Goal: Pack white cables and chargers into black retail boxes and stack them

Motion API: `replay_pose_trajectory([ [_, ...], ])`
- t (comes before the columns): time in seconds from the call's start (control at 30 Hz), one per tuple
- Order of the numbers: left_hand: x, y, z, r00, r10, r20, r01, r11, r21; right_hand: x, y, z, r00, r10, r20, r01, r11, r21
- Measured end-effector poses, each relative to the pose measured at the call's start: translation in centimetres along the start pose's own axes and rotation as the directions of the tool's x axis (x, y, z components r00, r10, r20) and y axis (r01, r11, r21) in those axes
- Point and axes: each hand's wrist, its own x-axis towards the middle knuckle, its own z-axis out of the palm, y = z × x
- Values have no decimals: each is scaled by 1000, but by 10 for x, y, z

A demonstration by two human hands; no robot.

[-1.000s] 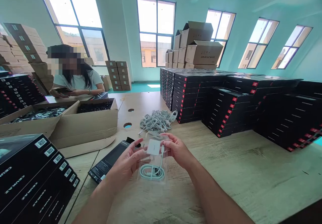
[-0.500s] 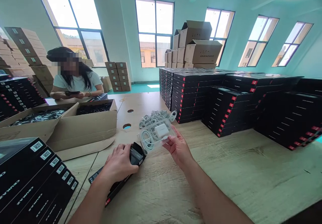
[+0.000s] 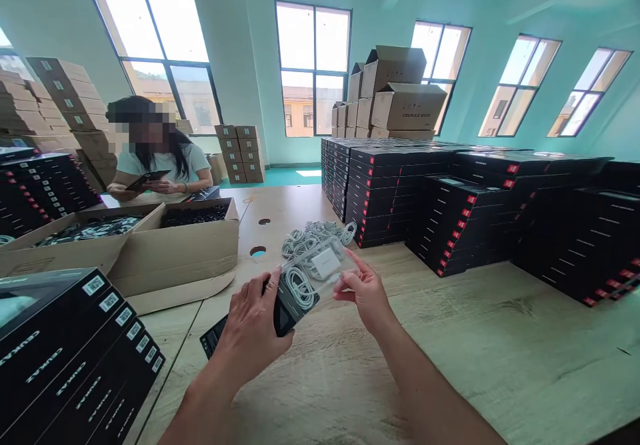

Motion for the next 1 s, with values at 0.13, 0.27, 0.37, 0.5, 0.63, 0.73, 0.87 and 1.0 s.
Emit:
replay_pose_trajectory([
  [0.13, -3, -4, -3, 1000, 26, 2, -26, 998, -55, -3, -11, -6, 995, 25, 93, -24, 1000, -19],
  [0.27, -6, -5, -6, 999, 21, 42, -16, 993, -115, -7, -17, -8, 990, 35, 133, -27, 998, -61],
  [0.37, -7, -2, -10, 998, 31, 59, -20, 985, -170, -9, -20, -7, 968, 96, 233, -85, 995, -54],
  [0.5, -7, 2, -18, 998, 27, 64, -9, 965, -262, -10, -21, -5, 922, 179, 343, -235, 964, 128],
  [0.63, -7, 7, -23, 992, 75, 105, -36, 941, -336, -11, -15, -10, 874, 253, 416, -290, 957, 26],
  [0.73, -8, 15, -21, 989, 112, 96, -69, 926, -370, -14, -13, -12, 791, 314, 525, -271, 949, -160],
  [0.87, -11, 32, -8, 996, 34, -81, -67, 891, -450, -18, -23, -4, 839, 142, 525, -81, 987, -137],
  [1.0, -14, 41, 11, 975, -145, -166, -4, 739, -673, -24, -38, 14, 916, -236, 323, 317, 921, -225],
])
